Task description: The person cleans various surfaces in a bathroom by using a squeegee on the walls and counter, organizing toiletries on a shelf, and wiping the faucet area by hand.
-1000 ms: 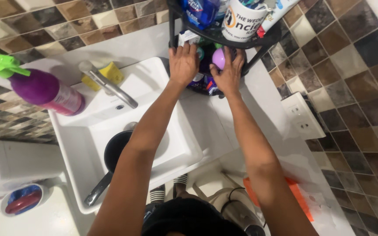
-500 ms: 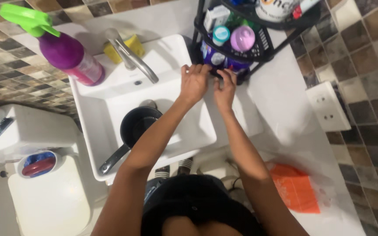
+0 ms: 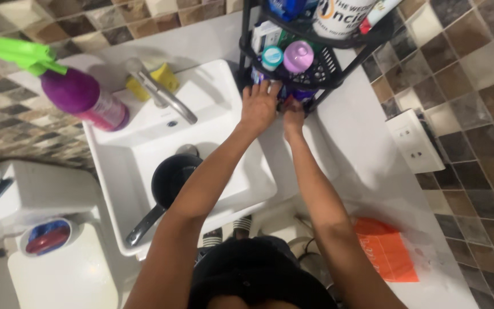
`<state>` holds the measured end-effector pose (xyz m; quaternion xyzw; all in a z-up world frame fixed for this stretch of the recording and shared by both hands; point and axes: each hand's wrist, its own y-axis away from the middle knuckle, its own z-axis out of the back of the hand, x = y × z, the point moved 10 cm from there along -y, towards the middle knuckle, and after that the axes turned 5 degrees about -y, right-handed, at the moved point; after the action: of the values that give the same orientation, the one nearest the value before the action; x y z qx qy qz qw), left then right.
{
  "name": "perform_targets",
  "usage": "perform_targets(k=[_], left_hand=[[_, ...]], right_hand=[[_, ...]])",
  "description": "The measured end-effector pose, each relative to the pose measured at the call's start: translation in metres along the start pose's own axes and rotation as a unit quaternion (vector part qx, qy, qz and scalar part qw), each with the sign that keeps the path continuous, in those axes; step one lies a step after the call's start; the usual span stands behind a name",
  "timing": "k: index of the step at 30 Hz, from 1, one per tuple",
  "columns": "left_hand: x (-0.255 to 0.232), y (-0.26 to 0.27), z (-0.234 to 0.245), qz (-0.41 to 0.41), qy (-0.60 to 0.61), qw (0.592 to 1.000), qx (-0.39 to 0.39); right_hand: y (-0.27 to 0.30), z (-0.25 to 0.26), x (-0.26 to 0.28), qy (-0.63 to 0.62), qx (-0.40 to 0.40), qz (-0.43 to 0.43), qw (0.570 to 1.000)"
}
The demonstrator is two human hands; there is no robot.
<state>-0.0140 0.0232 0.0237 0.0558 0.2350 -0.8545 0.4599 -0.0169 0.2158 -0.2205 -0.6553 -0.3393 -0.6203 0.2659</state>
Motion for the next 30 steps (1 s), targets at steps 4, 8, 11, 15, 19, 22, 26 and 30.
perform_targets(k=[4,8,11,15,19,22,26,30], left_hand=[[-0.022,-0.039,-0.011,-0.055,-0.021,0.998,-0.023],[-0.021,-0.051,-0.045,-0.05,-0.074,0.996,-0.016],[-0.016,-0.046,-0.052,-0.03,-0.061,0.997,-0.041],[-0.02,-0.037,-0.025,-0.024,-0.044,0.997,-0.058],[-0.027,-0.009,0.035,-0.032,-0.052,0.996,-0.064],[-0.019,0.04,0.089,-0.056,0.027,0.994,-0.093],[0.03,0.109,0.142,-0.018,0.036,0.99,-0.132],[0.109,0.177,0.18,0.092,-0.033,0.978,-0.187]], right_hand=[[0.004,0.006,-0.015,0.052,0.033,-0.069,0.996],[0.012,0.025,-0.032,0.087,0.054,-0.14,0.985],[0.017,0.042,-0.036,0.119,0.039,-0.151,0.981],[0.03,0.009,-0.019,0.131,0.103,-0.135,0.977],[0.051,-0.059,0.021,0.002,0.213,-0.005,0.977],[0.072,-0.118,0.035,0.046,0.356,0.175,0.917],[0.065,-0.163,0.01,-0.099,0.313,0.01,0.944],[0.11,-0.198,0.082,0.155,0.242,0.213,0.934]])
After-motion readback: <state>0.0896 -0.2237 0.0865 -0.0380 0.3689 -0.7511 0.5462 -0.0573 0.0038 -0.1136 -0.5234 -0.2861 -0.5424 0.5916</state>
